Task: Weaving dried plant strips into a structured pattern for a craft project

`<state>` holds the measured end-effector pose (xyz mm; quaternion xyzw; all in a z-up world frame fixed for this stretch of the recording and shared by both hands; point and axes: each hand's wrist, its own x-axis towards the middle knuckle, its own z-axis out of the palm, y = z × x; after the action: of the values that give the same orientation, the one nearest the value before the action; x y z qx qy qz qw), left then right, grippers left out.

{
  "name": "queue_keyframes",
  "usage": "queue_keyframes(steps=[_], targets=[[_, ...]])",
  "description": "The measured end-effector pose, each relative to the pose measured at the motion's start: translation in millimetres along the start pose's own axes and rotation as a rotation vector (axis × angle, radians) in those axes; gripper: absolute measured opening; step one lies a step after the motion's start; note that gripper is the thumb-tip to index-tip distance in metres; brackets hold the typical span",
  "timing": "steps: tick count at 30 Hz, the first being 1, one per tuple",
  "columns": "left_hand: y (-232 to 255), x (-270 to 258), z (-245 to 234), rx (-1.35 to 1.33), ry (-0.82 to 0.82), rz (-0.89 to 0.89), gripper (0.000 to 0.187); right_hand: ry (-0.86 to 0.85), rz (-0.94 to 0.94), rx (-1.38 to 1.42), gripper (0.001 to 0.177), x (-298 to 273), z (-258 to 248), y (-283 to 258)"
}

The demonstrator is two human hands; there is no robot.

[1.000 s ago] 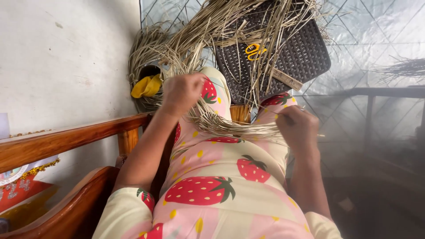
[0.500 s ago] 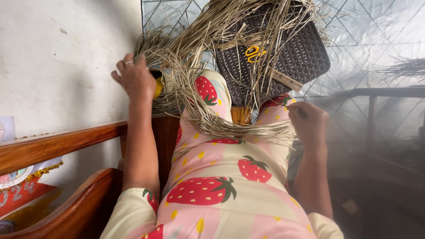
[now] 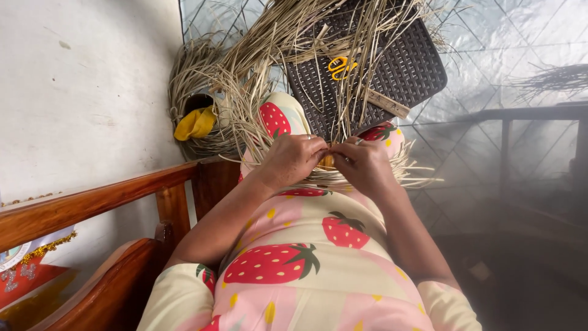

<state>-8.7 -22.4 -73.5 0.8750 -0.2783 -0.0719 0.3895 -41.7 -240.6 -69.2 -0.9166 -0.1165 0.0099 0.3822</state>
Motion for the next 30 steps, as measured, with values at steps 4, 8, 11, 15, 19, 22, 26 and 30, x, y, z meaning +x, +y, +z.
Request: queue_keyframes(steps=[4,8,11,15,19,22,26,30], targets=[[-2,-12,-6,0.088,0.022,-0.005,0.007,-0.002,-0.046,-0.02,0.01,3,-7,20],[-35,-29,-28,0.232,0.137,-0.014,0.02,-0.016,0.229,-0.318,0.016,7,-34,85],[-40,-36,-49,0.3,0.202,-0.079,0.018,0.063,0.292,-0.608,0.013,2,-46,152],[-31,-33,-60,0.24,0.248,-0.163,0.014,0.232,0.193,-0.835,0.021,13,-62,121],[1,-15,-54,-0.171,0.206,-0.231,0.016,0.443,-0.344,-0.405,0.019,46,-7,36],[8,-10,-38,-0.51,0.187,-0.326,0.018,0.459,-0.667,-0.318,0.016,52,21,-16],[13,-19,-39,-0.714,0.145,-0.354,0.02,0.412,-0.675,-0.139,0.01,50,25,-26],[18,-25,-43,-0.654,0.106,-0.349,0.014,0.364,-0.626,-0.211,0.01,49,24,13]])
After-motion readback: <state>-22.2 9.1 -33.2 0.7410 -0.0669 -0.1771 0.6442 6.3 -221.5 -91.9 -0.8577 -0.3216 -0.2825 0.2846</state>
